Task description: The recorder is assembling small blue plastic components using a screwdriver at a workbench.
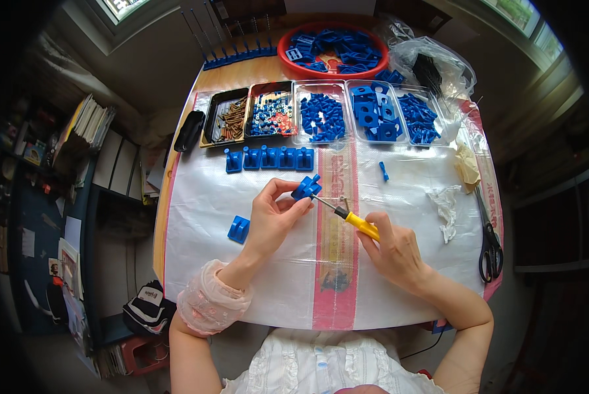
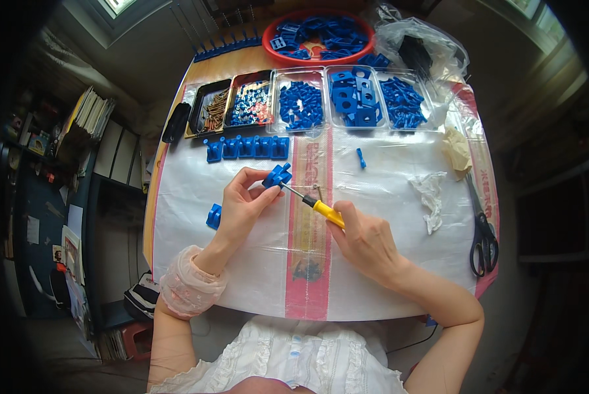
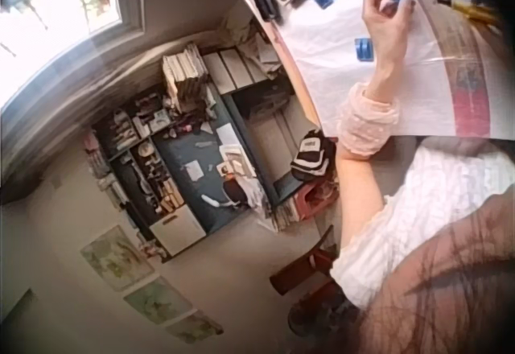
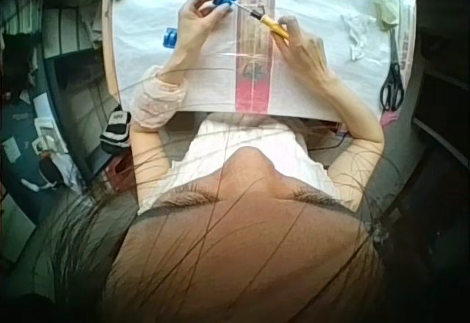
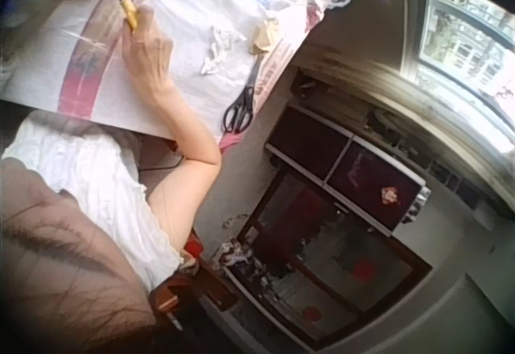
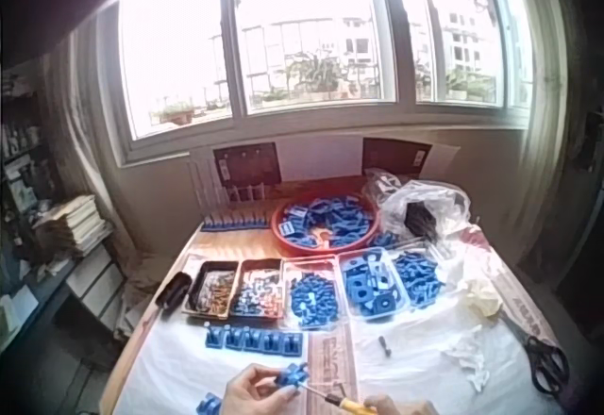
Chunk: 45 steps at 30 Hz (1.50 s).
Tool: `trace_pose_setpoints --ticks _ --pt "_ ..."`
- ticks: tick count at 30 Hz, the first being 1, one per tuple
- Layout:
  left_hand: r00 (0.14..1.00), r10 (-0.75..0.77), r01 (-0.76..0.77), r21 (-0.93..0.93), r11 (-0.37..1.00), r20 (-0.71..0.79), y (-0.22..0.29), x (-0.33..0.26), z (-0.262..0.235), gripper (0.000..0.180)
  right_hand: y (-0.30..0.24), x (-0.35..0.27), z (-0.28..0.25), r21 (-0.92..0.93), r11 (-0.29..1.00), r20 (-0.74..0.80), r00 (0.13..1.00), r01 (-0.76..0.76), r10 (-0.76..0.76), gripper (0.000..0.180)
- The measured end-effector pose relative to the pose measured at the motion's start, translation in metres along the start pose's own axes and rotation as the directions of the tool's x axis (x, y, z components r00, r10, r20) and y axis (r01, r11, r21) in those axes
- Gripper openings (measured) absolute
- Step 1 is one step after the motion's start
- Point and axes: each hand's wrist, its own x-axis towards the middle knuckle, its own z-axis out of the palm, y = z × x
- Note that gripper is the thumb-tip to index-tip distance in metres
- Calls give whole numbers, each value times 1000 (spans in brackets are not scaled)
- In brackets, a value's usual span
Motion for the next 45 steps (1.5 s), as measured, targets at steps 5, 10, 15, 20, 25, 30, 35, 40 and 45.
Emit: trace_pose_setpoints --ticks 5,10,15,20,25,30,35,40,45 --pt "1000 3 -3 -10 1000 -4 -2 0 0 27 -4 4 -5 -20 999 -25 999 38 -38 26" --pt "1000 -6 6 3 1000 1 -1 -1 0 27 1 4 -5 1 1000 -17 1000 1 -1 23" --pt "1000 -8 8 16 1000 4 0 -1 -1 27 3 7 -4 78 997 17 1000 -15 14 26" --pt "1000 -8 8 14 1000 -3 2 -1 0 26 -2 5 -3 54 998 18 1000 -23 22 27" --pt "1000 9 -9 -3 1000 8 -2 0 -1 27 2 2 0 68 998 27 1000 -14 12 26" --pt "1000 4 -4 -6 1000 8 -2 0 -1 27 -2 5 -4 48 999 -23 1000 14 -13 22" --pt "1000 2 -2 -2 1000 3 -1 0 0 28 -2 7 -5 -8 999 -81 995 53 -53 21" --pt "1000 7 -7 -7 1000 6 -2 0 -1 29 -1 6 -8 15 998 55 997 -59 58 20" --pt "1000 5 -5 -1 1000 18 -3 0 -1 29 -1 7 -8 102 991 77 994 -90 82 25"
